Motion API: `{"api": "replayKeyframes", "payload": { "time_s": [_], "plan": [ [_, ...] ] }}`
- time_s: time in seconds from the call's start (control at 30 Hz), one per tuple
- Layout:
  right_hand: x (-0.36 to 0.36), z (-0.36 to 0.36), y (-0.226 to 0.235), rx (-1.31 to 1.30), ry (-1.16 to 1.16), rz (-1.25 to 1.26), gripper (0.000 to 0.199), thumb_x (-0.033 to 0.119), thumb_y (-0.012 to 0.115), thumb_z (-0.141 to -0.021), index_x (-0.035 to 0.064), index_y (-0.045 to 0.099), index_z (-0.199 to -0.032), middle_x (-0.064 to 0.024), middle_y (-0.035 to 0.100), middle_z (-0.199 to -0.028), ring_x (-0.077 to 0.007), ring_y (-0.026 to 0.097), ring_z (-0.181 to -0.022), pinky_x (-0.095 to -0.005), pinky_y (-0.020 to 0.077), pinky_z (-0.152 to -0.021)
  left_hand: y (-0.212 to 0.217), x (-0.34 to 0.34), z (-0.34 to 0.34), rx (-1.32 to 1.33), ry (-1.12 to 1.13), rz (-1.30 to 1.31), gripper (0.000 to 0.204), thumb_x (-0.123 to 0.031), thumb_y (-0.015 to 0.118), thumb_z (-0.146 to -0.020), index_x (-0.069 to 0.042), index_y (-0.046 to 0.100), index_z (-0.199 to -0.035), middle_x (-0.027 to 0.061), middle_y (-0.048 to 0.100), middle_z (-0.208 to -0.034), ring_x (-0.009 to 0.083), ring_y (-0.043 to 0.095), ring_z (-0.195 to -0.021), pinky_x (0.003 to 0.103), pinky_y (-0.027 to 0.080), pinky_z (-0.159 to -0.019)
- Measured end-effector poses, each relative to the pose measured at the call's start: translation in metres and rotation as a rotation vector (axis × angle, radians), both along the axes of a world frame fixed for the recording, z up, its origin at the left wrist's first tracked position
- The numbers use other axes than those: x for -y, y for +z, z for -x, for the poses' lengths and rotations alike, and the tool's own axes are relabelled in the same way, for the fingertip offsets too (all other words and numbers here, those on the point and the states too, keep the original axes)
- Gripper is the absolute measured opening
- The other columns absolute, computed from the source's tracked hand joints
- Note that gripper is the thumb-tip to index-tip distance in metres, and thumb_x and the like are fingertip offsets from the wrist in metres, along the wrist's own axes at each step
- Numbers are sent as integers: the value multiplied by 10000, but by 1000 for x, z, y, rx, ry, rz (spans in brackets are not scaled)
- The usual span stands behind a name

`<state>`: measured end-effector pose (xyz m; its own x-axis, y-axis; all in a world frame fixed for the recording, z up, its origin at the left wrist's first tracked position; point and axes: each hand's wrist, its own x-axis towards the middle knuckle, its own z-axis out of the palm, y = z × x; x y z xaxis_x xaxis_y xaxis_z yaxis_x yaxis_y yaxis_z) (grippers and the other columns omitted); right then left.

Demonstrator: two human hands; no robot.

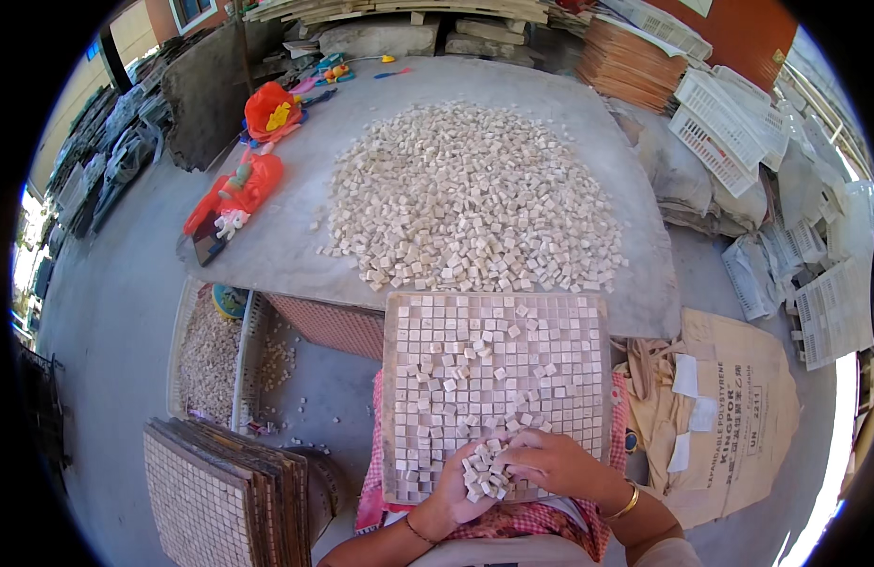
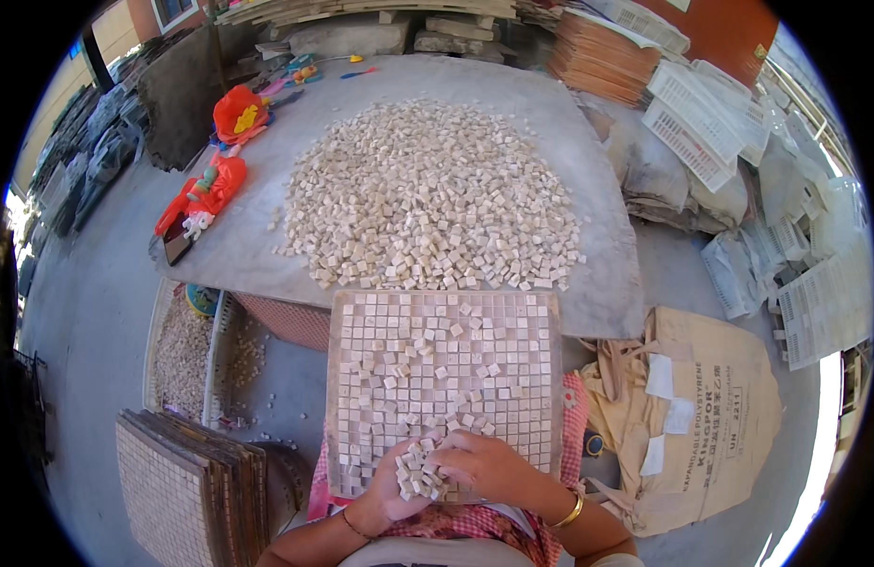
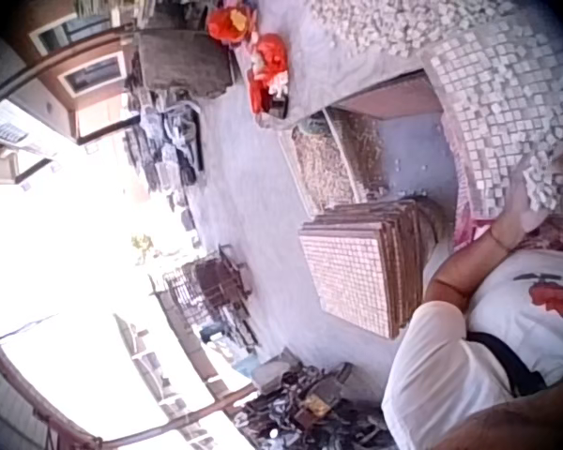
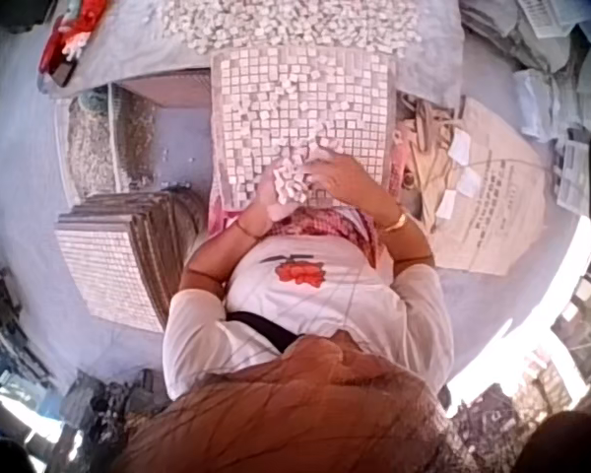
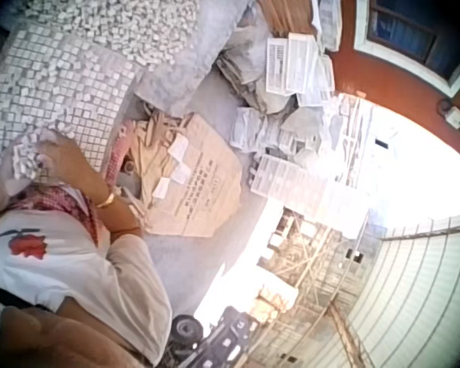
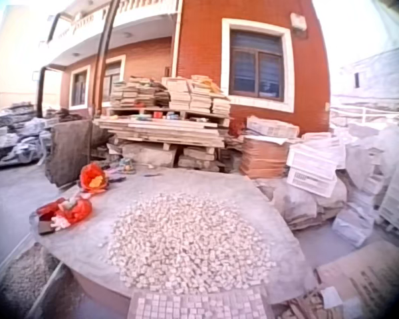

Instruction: The person arranges small, light-colored square tiles onto a grid-like board. They pick up tiles from a large pile on the table and place them into empty slots on the board, filling the grid one by one. The person occasionally adjusts the tiles to ensure they fit properly within the grid.

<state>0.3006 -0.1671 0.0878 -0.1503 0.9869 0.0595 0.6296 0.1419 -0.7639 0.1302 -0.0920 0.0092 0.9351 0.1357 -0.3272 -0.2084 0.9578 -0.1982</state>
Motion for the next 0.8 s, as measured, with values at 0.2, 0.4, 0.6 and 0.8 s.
{"api": "replayKeyframes", "payload": {
  "time_s": [0.2,0.4,0.6,0.8],
  "plan": [
    [10,10,2,289,136,-209,269,99,595,-806,149,638,-1067,-56,616,-949,-216,628,-754,-292,538,-589,14,7,4,-140,-48,-29,357,-298,454,-919,-60,568,-1159,102,638,-1055,232,617,-937,363,493,-845],
    [15,18,-11,117,67,-185,260,111,648,-774,125,636,-1034,-73,616,-909,-222,626,-747,-314,540,-601,-3,13,11,-49,-69,35,365,-335,459,-913,-62,580,-1123,118,617,-1092,262,595,-995,422,463,-900],
    [-16,-26,28,206,-271,-207,272,119,659,-788,77,606,-1051,-107,591,-1018,-284,605,-859,-356,518,-708,14,11,6,-97,65,71,284,-258,498,-890,-36,598,-1036,137,599,-1067,296,547,-1060,467,443,-932],
    [-28,-23,29,86,-216,-57,242,170,659,-811,78,631,-1033,-113,585,-1048,-289,582,-923,-362,482,-798,20,7,6,-16,81,91,265,-218,487,-889,-22,585,-1038,145,589,-1081,300,543,-1068,460,437,-952]
  ]
}}
